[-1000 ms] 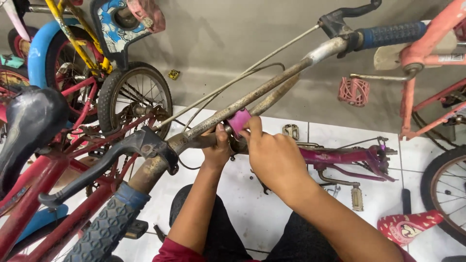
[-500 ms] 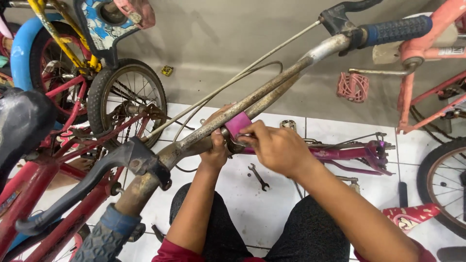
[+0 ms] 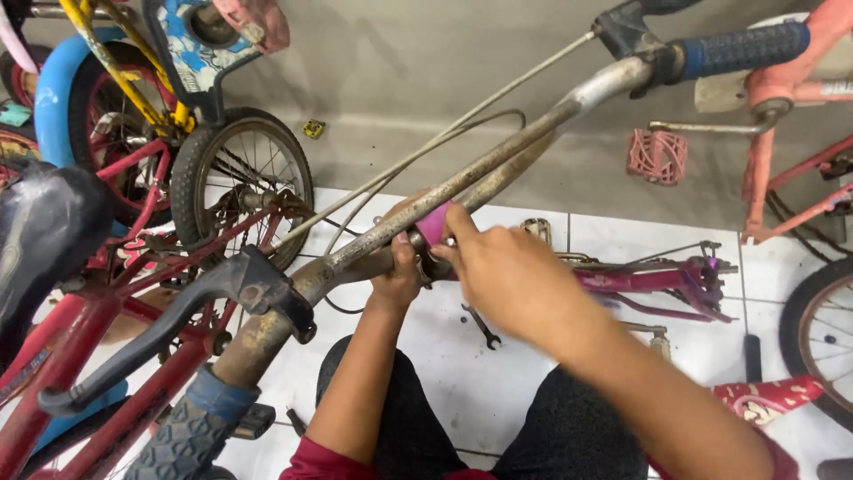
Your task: Detaching the handlebars from a bicycle frame using a wrench to loosen the stem bolts.
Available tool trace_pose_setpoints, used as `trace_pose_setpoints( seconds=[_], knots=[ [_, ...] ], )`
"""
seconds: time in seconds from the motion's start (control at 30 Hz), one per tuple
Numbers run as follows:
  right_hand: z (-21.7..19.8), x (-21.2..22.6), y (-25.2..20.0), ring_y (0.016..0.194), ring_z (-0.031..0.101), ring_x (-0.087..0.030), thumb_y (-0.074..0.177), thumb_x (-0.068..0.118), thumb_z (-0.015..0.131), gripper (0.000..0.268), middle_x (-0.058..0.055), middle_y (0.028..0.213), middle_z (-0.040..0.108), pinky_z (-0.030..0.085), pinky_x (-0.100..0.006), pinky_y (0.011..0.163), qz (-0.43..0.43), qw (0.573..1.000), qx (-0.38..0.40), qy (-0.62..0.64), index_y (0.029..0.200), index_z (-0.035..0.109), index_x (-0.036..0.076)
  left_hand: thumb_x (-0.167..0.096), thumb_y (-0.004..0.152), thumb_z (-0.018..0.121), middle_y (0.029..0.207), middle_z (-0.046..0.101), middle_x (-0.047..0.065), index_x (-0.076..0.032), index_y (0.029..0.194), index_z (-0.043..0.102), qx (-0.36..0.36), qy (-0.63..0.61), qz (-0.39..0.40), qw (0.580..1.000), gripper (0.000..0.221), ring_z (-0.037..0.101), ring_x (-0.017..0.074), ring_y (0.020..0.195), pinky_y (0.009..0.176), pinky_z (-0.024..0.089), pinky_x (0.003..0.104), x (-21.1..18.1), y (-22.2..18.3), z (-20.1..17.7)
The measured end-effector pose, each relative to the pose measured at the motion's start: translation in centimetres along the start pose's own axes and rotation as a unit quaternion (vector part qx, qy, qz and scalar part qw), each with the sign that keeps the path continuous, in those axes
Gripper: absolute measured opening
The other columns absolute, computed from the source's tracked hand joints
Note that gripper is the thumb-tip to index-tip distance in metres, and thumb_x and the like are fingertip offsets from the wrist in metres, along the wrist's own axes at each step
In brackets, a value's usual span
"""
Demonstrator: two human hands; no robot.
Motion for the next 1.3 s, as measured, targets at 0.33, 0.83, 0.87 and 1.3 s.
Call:
trace_pose_setpoints(
  seconds=[0.33, 0.83, 0.87, 1.3],
  knots=[
    [1.4, -0.8, -0.5, 0.061, 0.075, -0.037, 0.107, 0.021, 0.039, 0.029, -0.02, 0.078, 0.075, 0.06, -0.048, 0.055, -0.149, 0.97, -0.167, -0.095, 0.118, 0.06, 0.004, -0.012, 0.095, 0.051, 0.055, 0.057, 0.006, -0.005, 0.066, 0.062, -0.008, 0.011, 0.004, 1.0, 0.032, 0.048, 0.0128, 0.05, 0.05, 0.048, 0.031, 2.0, -0.9, -1.3],
    [2.2, -4.5, 3.3, 0.057, 0.051, -0.011, 0.096, 0.042, 0.051, 0.02, 0.008, 0.073, 0.049, 0.048, -0.023, 0.052, -0.441, 0.726, -0.493, -0.189, 0.084, 0.064, 0.033, -0.008, 0.097, 0.054, 0.068, 0.066, 0.016, 0.004, 0.083, 0.069, 0.043, -0.057, 0.003, 0.997, 0.024, 0.061, 0.0166, 0.065, 0.052, 0.051, 0.035, 0.4, -1.1, -2.4],
    [2.7, -4.3, 3.7, 0.057, 0.051, -0.011, 0.096, 0.042, 0.051, 0.02, 0.008, 0.073, 0.049, 0.048, -0.023, 0.052, -0.439, 0.728, -0.492, -0.188, 0.084, 0.064, 0.033, -0.008, 0.097, 0.054, 0.068, 0.066, 0.016, 0.004, 0.083, 0.069, 0.044, -0.057, 0.0, 0.997, 0.024, 0.061, 0.0166, 0.065, 0.052, 0.051, 0.035, 0.8, -1.6, -2.7],
    [0.6, -2.5, -1.4, 0.057, 0.067, -0.03, 0.105, 0.027, 0.056, 0.022, -0.007, 0.061, 0.058, 0.054, -0.039, 0.052, -0.164, 0.902, -0.395, 0.061, 0.104, 0.069, 0.01, -0.003, 0.096, 0.052, 0.067, 0.067, 0.022, 0.006, 0.079, 0.068, 0.024, -0.05, 0.047, 0.997, 0.026, 0.058, 0.0248, 0.054, 0.055, 0.052, 0.036, -2.5, 0.9, -1.1]
  ],
)
Point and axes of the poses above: each hand's wrist, its own y-axis towards the middle knuckle, its own z-axis out of the palm, x = y × z, the point moved 4 cm from there along y, towards the middle knuckle
